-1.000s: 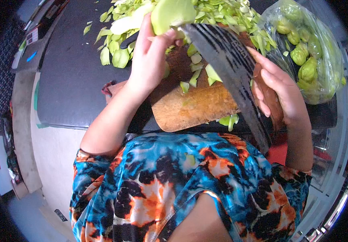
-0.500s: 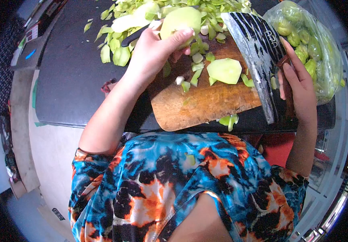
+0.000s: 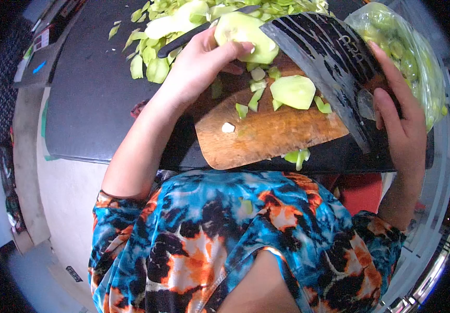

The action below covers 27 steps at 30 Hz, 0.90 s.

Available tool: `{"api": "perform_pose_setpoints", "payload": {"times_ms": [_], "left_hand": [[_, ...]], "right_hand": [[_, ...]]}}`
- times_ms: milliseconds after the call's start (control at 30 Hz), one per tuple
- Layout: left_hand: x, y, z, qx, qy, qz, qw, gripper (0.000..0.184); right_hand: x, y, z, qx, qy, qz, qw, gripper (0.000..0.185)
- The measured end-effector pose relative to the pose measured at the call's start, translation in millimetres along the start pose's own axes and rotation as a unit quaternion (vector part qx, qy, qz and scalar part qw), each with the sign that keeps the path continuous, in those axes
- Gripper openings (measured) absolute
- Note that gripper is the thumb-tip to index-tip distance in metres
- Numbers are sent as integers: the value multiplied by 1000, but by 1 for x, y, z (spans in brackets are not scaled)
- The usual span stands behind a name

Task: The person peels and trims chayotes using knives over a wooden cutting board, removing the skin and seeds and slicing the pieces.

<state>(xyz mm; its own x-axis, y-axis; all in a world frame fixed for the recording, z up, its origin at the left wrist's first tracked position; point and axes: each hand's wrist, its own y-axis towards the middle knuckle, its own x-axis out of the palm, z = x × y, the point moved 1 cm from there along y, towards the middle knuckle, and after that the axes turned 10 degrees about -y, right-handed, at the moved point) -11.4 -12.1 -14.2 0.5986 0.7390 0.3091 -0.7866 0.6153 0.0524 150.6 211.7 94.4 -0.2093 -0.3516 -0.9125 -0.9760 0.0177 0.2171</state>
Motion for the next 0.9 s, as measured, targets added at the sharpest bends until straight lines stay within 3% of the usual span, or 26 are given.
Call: {"api": "perform_pose_setpoints", "payload": {"times_ms": [133,233,433,533,633,900], "left_hand": [[-1,-1,0,1,-49,9,999,29],[-11,2,-1,-18,54,-32,998,38],[-7,1,-5,4,-50,-48,998,40],[0,-7,6,-54,-120,-33,991,43],[-1,-5,1,-13,-86,-15,996,29],[2,-7,1,18,-22,23,999,24]], "right_hand": [[-4,5,-5,-60,-76,26,995,45],[-7,9,-11,-89,-127,26,988,45],[-15,19,-28,-99,-191,2,977,43],[-19,19,-31,-85,-212,1,974,42],[-24,16,-26,-60,-198,-6,978,42],[-33,13,-27,-75,-243,-27,967,42]]}}
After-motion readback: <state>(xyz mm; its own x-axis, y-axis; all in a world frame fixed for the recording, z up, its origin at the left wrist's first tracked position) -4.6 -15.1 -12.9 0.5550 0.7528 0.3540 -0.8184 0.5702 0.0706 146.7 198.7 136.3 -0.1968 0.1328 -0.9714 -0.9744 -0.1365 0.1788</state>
